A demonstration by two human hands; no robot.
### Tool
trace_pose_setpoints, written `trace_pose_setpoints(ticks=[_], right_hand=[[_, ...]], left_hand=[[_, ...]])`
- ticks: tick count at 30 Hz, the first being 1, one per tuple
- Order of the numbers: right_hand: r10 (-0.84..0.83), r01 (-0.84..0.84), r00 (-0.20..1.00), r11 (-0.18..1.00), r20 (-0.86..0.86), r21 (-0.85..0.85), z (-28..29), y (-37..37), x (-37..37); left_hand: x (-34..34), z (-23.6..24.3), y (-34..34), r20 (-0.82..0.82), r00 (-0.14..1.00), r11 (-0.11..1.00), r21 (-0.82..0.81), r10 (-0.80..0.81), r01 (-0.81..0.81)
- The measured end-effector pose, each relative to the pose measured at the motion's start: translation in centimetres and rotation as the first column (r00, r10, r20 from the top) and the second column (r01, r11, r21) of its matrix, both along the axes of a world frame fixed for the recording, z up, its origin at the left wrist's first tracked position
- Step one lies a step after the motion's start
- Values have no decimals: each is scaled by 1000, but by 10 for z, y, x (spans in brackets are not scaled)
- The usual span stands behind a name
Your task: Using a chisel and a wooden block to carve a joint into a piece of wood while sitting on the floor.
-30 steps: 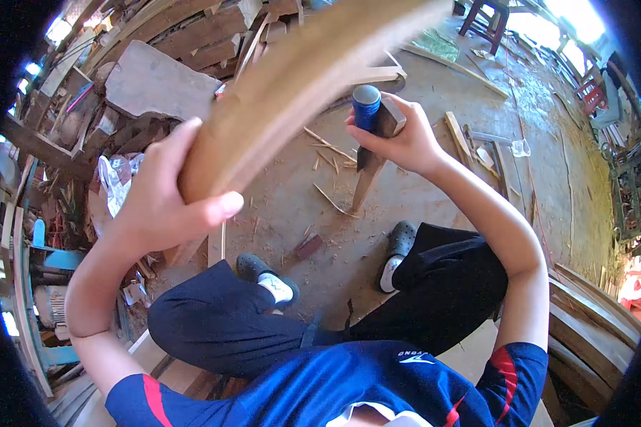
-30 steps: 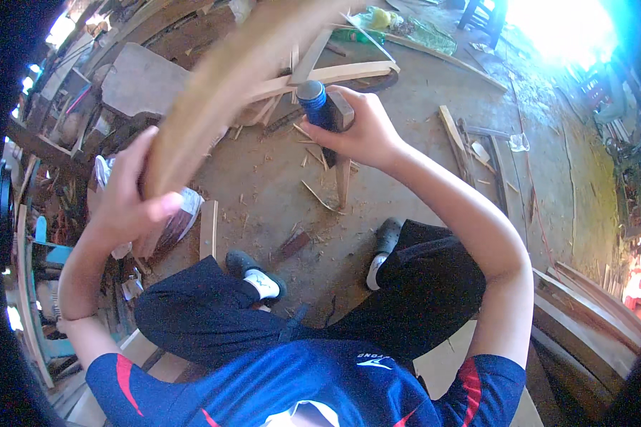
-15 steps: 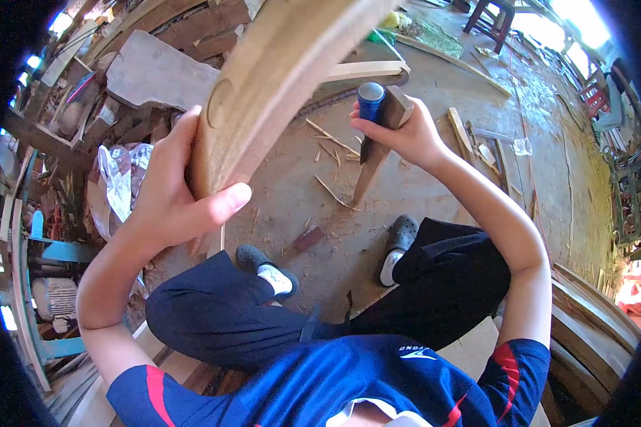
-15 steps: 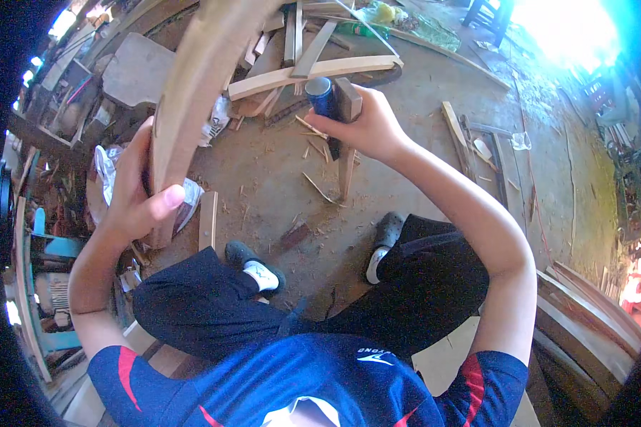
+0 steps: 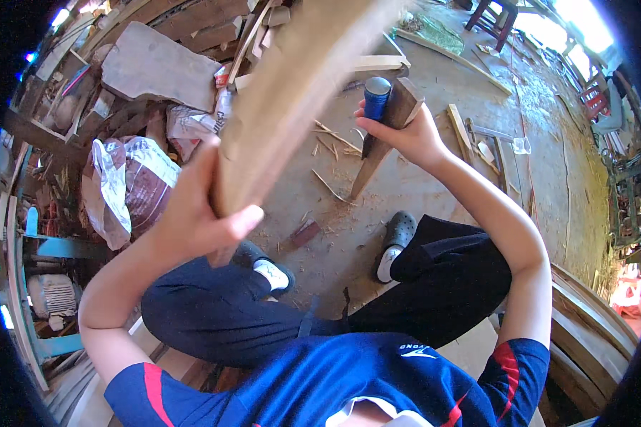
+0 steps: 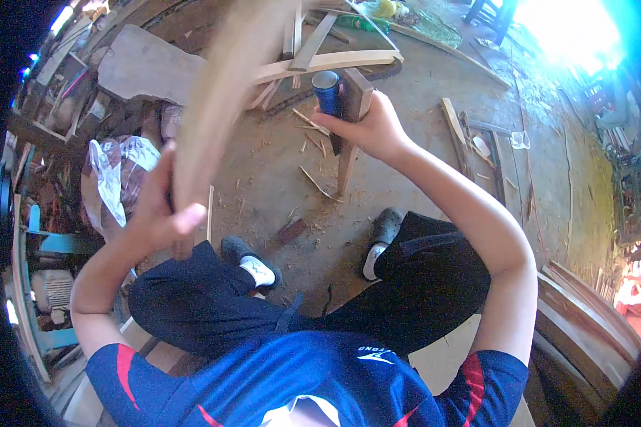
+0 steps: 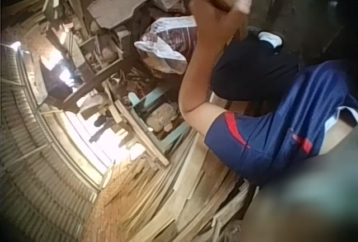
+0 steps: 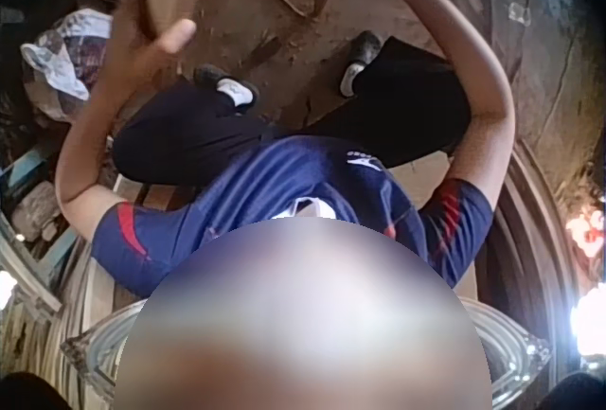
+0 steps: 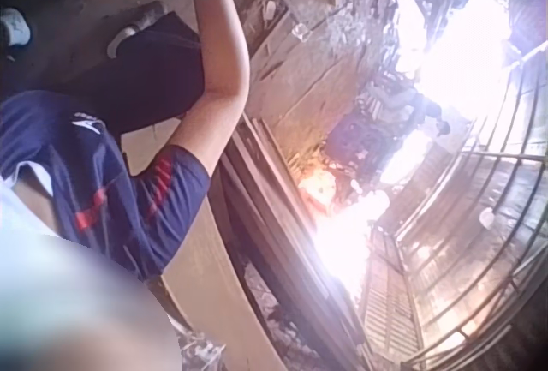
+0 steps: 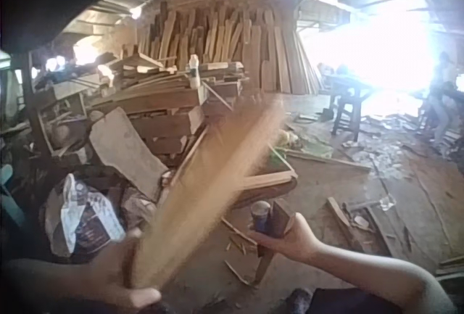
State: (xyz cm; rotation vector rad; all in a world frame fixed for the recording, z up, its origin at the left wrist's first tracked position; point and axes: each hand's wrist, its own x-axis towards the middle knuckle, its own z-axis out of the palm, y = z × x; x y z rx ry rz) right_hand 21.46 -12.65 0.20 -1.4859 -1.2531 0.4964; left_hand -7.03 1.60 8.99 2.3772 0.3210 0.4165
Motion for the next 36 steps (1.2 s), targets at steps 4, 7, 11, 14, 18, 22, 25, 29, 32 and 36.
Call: trace_pose_setpoints(ticks=[4, 7, 11, 14, 18, 22, 25, 29, 32, 36], right_hand=[[-33, 25, 993, 997, 113, 74, -3, 1, -1], [8, -9, 1000, 1000, 13, 11, -3, 0, 3], [28, -30, 999, 998, -35, -50, 0, -1, 1], [-35, 33, 999, 998, 29, 46, -1, -5, 0], [-90, 88, 996, 990, 6, 109, -8, -4, 6], [-59, 65, 996, 993, -63, 95, -3, -3, 6], [-67, 69, 998, 988, -21, 139, -6, -3, 6], [-57, 55, 998, 997, 26, 61, -4, -5, 5], [4, -3, 997, 1000, -75, 9, 0, -3, 5], [-46, 49, 999, 992, -30, 117, -1, -1, -4]], left_hand=[[-9, -5, 0, -254, 966, 997, 71, 55, -38], [-12, 2, 0, -144, 989, 995, 104, 24, -9], [-15, -20, -7, 340, 940, 995, -99, 10, 26], [-22, -36, -4, -197, 979, 971, 240, 43, 6], [-24, -25, 6, -106, 994, 991, 136, 1, 14], [-23, -19, -1, 259, 965, 998, -31, -42, 51], [-25, -30, -6, -112, 994, 999, 39, 15, -11], [-27, -10, -5, -183, 983, 990, 143, 23, 4], [-30, 1, -5, 64, 998, 995, 101, -23, 16], [-32, -9, -10, 36, 996, 997, 9, 82, -82]])
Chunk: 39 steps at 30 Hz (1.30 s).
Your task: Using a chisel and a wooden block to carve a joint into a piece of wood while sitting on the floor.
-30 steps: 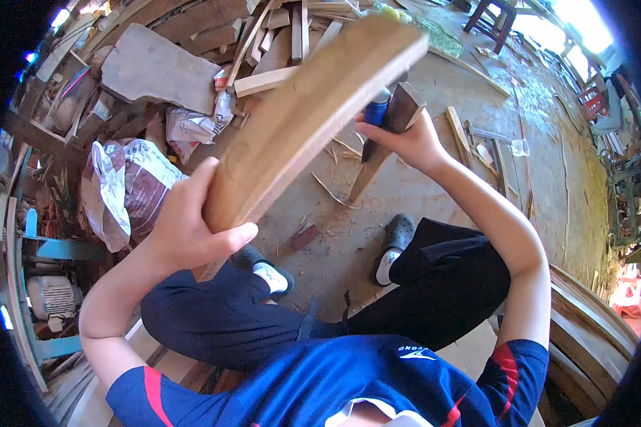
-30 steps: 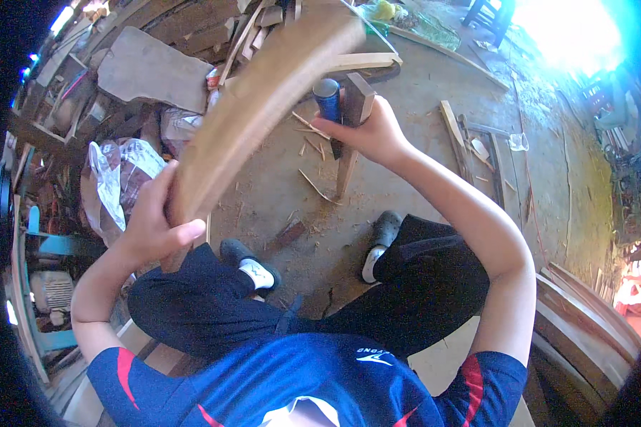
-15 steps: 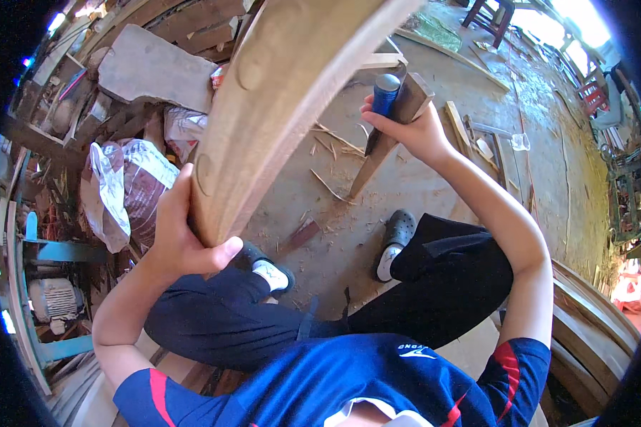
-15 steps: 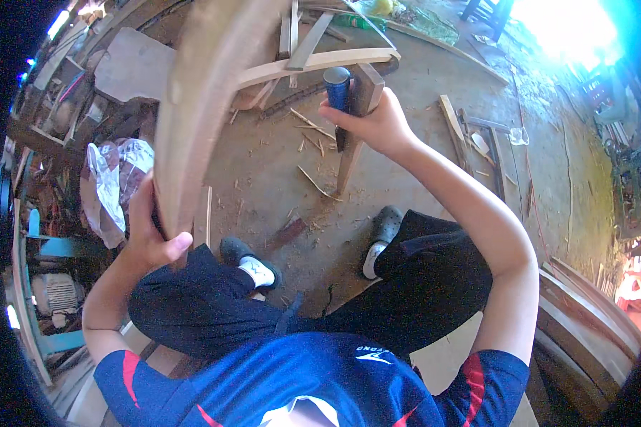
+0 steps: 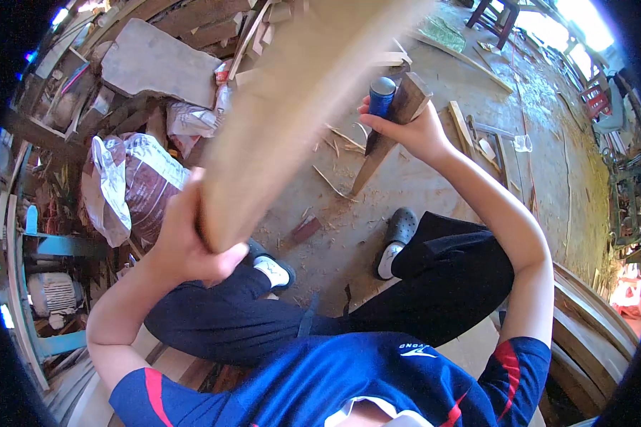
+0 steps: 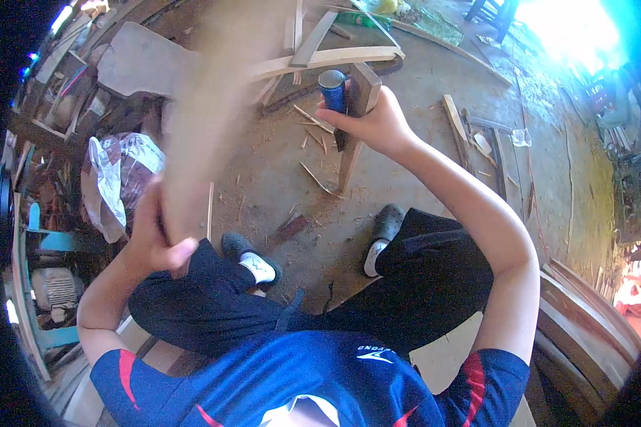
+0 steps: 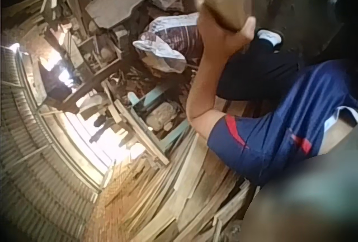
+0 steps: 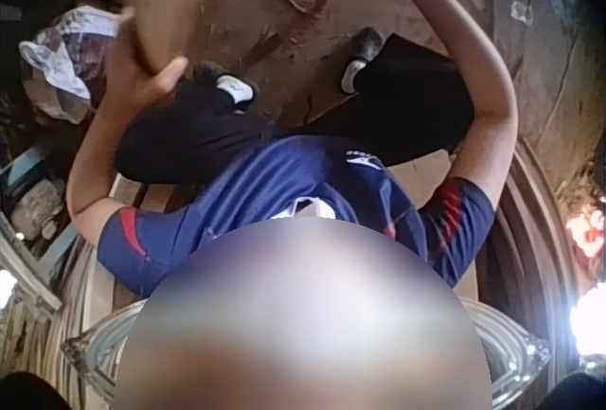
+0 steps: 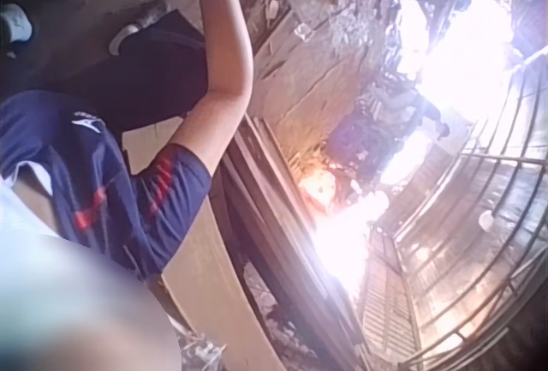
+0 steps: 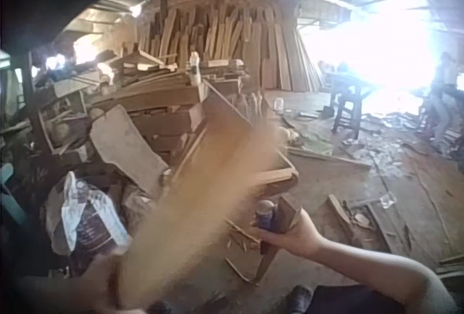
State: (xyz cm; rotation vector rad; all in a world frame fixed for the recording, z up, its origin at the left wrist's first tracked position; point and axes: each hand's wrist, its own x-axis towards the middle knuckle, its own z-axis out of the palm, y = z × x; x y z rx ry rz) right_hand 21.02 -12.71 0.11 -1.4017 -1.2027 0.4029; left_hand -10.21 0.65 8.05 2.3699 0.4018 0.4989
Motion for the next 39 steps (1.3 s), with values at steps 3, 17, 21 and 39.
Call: trace_pose_setpoints(ticks=[3, 17, 21, 39], right_hand=[[-53, 56, 996, 998, 76, -30, -6, -1, 7], [43, -52, 991, 996, -129, -69, -8, 1, 2], [92, -101, 985, 993, -149, -56, -12, 4, 2], [102, -121, 961, 991, -258, -60, -9, -3, 13]], left_hand=[[1, -3, 11, -298, 954, 998, 70, 15, 6], [-6, 2, 5, -152, 987, 995, 78, -44, 56], [-13, -10, 10, 214, 968, 988, -41, -134, 146], [64, -256, 97, -617, 702, 931, 166, 356, -327]])
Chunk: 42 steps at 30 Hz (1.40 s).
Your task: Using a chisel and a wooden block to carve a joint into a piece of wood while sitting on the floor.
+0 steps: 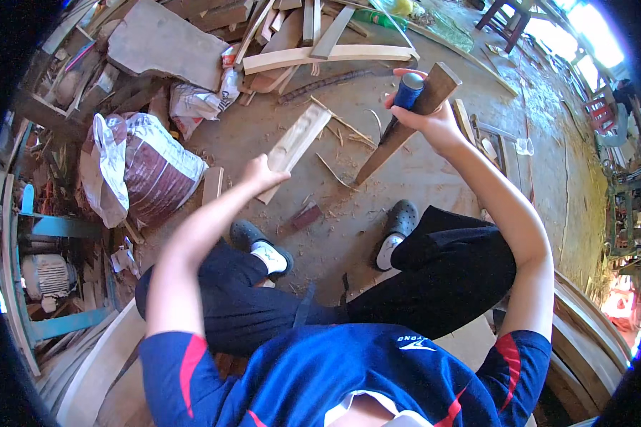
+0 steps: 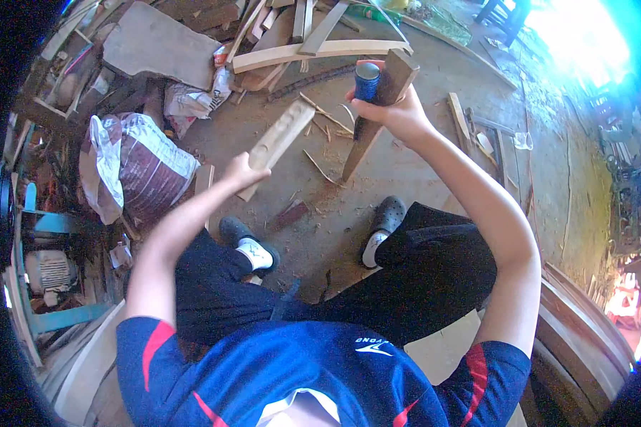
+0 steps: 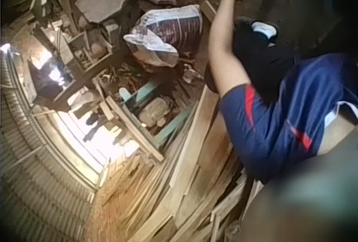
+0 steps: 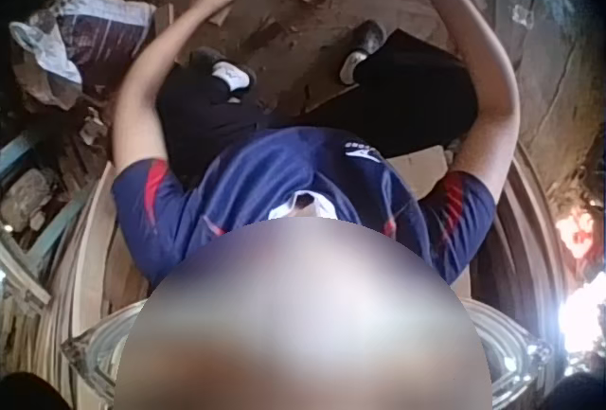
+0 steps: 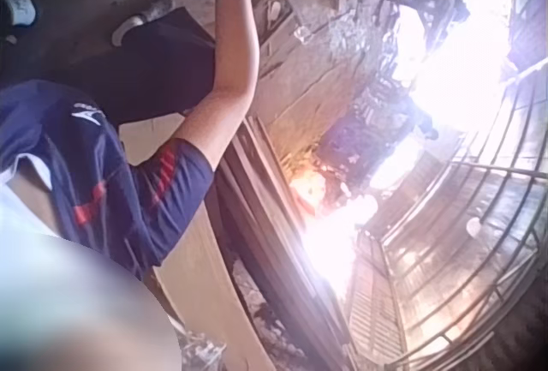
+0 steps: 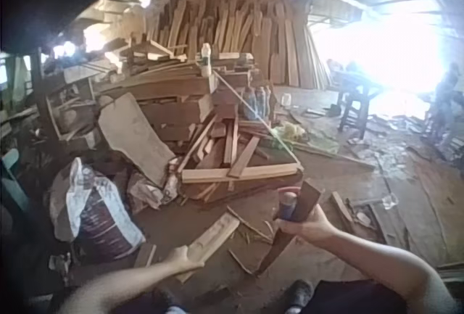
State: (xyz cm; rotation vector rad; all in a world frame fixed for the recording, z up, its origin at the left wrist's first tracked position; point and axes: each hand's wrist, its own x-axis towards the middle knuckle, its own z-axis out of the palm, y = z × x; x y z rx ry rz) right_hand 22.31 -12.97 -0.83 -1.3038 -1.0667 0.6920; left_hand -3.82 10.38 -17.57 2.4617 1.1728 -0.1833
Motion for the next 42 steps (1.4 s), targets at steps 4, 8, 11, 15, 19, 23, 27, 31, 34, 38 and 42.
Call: trace_pose_setpoints(ticks=[4, 8, 11, 15, 19, 23, 27, 31, 34, 38, 42], right_hand=[[30, -29, 999, 998, 30, -49, 4, -14, 17], [16, -17, 1000, 999, -7, -34, 8, -18, 14], [45, -48, 997, 998, -69, -34, 9, -19, 19], [123, -126, 988, 992, -93, -18, 9, -4, 10], [156, -160, 986, 985, -61, -62, 7, -14, 20], [201, -201, 979, 980, 41, 0, -6, -1, 20], [235, -234, 971, 972, 37, -25, 0, 1, 8], [52, -21, 928, 996, 370, -89, 15, -9, 12], [8, 38, 932, 992, 361, -122, 14, -12, 21], [-7, 108, 868, 979, 497, -174, 24, -14, 23], [23, 31, 932, 989, 362, -144, 21, -20, 39]], left_hand=[[8, -82, -23, -77, 997, 999, 47, 18, -15], [-4, -130, -52, -85, 983, 986, 49, 165, -161], [16, -132, -55, -195, 962, 976, 140, 190, -164], [74, -78, -27, 502, 860, 994, 103, -90, 43], [144, 84, -91, 947, 283, 913, -245, 153, 327], [129, 179, -123, 944, 83, 913, 282, -318, 295], [120, 180, -136, 878, 230, 876, 326, -420, 355], [116, 168, -138, 971, 236, 876, -78, -42, 476], [117, 166, -139, 972, 224, 906, -34, -68, 422], [125, 159, -128, 986, 157, 929, -7, -55, 371], [124, 146, -108, 994, 105, 937, -12, -27, 350]])
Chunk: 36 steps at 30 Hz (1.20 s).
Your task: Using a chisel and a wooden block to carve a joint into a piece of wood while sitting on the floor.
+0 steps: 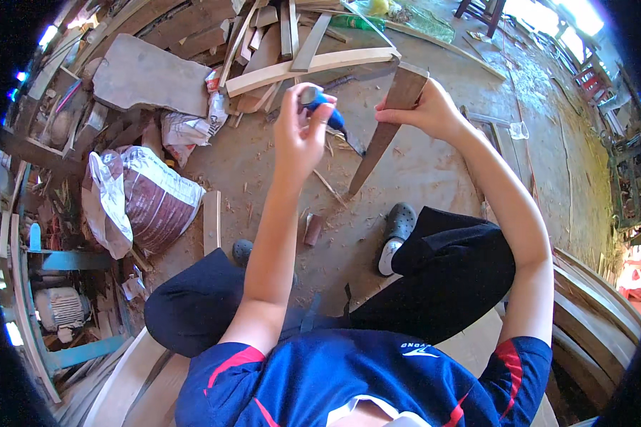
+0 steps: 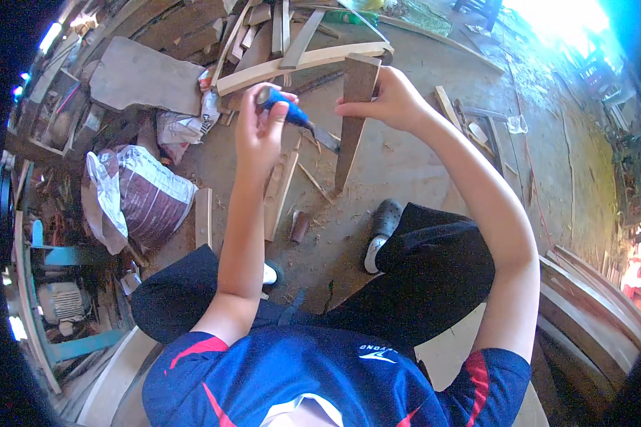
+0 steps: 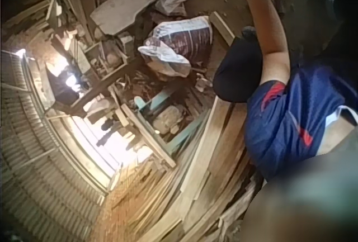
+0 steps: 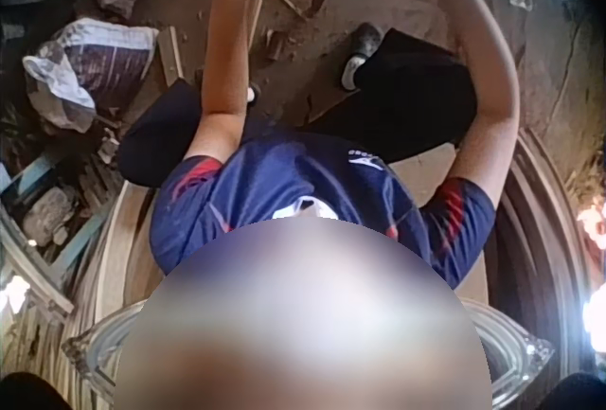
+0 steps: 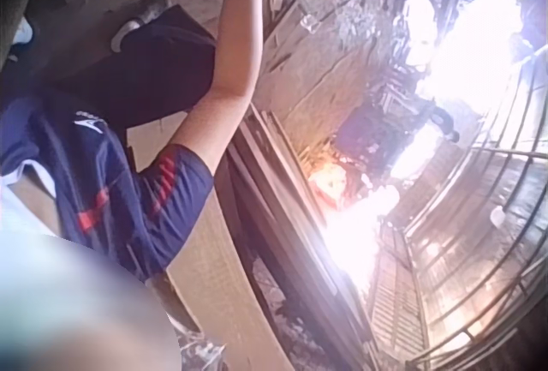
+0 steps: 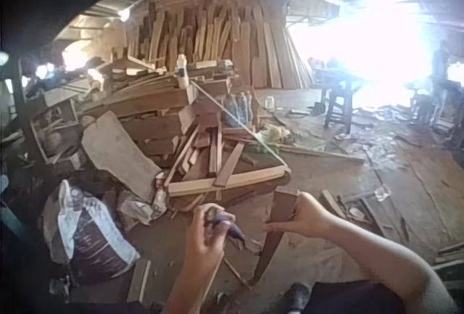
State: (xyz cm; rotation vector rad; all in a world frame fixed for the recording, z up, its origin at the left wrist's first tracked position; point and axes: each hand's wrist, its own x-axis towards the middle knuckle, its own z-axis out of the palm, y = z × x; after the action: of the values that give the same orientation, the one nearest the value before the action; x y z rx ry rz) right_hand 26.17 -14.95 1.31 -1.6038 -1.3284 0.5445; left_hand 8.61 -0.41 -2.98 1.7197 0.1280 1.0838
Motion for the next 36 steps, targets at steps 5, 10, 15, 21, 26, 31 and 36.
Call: trace_pose_setpoints(ticks=[5, 10, 15, 21, 26, 31, 36], right_hand=[[8, -8, 1000, 1000, 8, -15, 0, -1, 5], [-18, 22, 997, 998, 75, -57, 3, -2, -4], [-15, 22, 993, 998, 113, -57, 1, -1, -2], [34, -21, 987, 997, 155, -80, 5, 2, -5], [44, -36, 991, 997, 129, -67, 11, 7, -15], [74, -65, 982, 996, 173, -58, 6, 6, -9], [101, -107, 982, 994, 162, 28, 2, 9, -12]], left_hand=[[-8, -9, 1, 21, 1000, 999, -36, -4, 5], [-13, 8, -48, -59, 997, 992, 118, 57, -50], [-5, 19, -54, -113, 972, 971, 148, 204, -186], [3, 33, -43, -231, 955, 975, 167, 185, -148], [2, 31, -28, -126, 986, 990, 99, 112, -100], [7, 32, -34, -153, 986, 993, 107, 63, -47], [8, 25, -36, -85, 995, 992, 118, 56, -46]])
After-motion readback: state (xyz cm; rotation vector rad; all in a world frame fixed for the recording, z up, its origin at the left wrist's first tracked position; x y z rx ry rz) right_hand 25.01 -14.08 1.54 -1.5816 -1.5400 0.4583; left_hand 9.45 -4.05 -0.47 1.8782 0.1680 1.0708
